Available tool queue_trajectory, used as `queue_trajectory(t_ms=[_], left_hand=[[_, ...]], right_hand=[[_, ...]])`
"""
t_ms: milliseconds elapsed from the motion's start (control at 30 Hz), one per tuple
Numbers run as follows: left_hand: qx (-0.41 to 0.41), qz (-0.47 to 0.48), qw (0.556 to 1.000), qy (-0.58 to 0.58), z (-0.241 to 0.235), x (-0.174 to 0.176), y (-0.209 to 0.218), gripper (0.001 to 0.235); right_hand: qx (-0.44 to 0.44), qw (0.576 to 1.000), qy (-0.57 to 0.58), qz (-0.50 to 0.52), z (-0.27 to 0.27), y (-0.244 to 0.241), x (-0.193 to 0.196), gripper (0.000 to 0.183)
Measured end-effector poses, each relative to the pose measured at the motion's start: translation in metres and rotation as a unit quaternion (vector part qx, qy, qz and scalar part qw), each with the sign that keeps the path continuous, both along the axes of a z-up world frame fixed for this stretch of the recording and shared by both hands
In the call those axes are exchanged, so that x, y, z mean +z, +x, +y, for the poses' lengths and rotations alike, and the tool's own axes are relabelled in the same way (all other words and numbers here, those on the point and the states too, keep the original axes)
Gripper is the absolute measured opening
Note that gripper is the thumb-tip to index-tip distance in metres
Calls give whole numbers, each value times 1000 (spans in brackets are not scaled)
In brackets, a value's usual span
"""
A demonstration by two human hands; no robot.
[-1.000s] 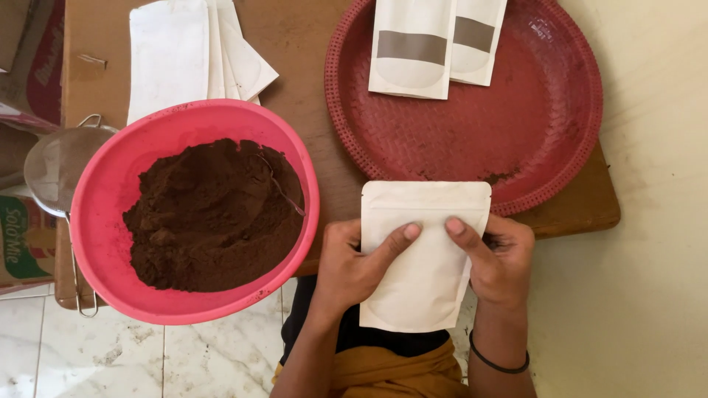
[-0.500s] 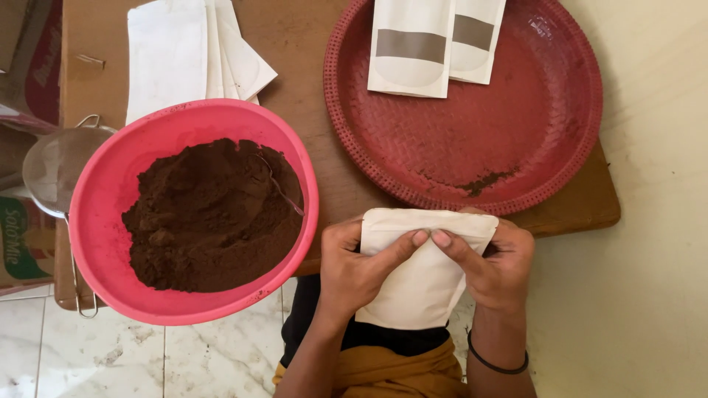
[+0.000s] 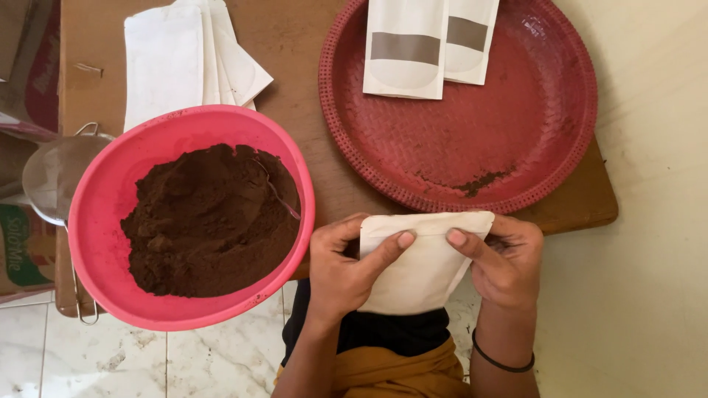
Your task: Filling white pouches with coffee grounds using a spoon and then folding the top to seal them.
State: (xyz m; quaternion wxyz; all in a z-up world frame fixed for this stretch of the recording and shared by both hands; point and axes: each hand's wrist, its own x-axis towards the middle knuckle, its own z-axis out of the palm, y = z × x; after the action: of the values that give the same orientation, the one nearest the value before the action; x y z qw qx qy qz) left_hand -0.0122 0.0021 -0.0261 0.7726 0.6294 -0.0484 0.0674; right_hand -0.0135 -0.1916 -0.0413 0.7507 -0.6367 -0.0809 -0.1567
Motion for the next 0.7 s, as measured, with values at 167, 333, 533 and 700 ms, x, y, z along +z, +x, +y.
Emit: queue_trajectory(t_ms=[167, 333, 533, 700], left_hand=[[26, -33, 999, -20, -7, 5, 1, 19], [21, -43, 998, -51, -6, 1, -1, 19], [32, -13, 996, -85, -7, -20, -6, 15], [-16, 32, 988, -150, -11, -21, -2, 32]], right_hand=[[-31, 999, 22, -2, -17, 4, -19, 16], [-38, 998, 54, -11, -25, -3, -20, 16], [-8, 993, 115, -29, -42, -12, -39, 21], [159, 967, 194, 49, -67, -20, -64, 53]])
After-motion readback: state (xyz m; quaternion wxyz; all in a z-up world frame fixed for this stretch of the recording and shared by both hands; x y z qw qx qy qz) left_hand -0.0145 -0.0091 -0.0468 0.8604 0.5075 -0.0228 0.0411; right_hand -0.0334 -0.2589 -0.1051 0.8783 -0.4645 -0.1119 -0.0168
